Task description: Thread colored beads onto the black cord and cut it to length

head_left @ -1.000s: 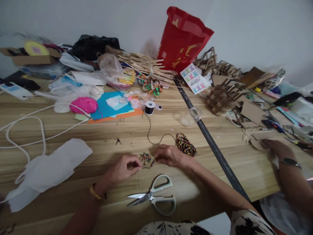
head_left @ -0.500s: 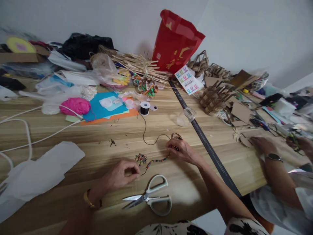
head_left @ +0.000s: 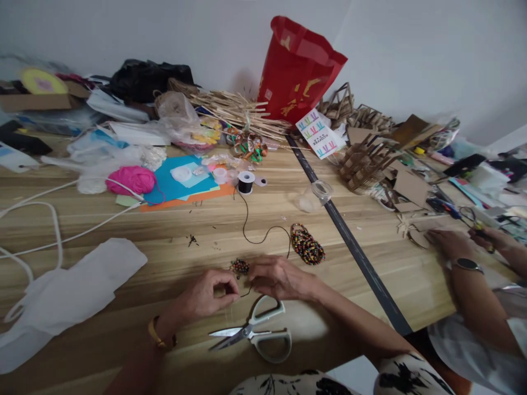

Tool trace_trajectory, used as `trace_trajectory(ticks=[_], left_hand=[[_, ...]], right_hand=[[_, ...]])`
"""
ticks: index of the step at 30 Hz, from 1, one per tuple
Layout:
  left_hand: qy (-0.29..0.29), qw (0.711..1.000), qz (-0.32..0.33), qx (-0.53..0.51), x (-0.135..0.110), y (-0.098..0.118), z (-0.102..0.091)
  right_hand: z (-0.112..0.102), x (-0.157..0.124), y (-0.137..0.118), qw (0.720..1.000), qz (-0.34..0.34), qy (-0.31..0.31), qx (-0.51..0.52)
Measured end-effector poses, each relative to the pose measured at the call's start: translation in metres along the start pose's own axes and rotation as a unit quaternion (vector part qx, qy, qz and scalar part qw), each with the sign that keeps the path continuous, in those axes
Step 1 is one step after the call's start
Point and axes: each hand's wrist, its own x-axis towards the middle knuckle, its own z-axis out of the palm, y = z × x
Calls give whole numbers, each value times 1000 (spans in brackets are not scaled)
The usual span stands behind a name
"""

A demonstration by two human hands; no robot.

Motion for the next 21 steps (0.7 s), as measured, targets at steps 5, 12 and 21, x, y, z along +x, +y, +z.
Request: trace_trajectory(ticks=[5,12,21], left_hand=[[22,1000,0,-16,0,1,3],[41,998,-27,-28,1,4,1],[41,998,-33,29,4,-8,2]], right_hand=[[19,3,-3,998,-13,16,59],[40,7,3,991,-6,105,81],[50,6,3,980,-51,170,88]])
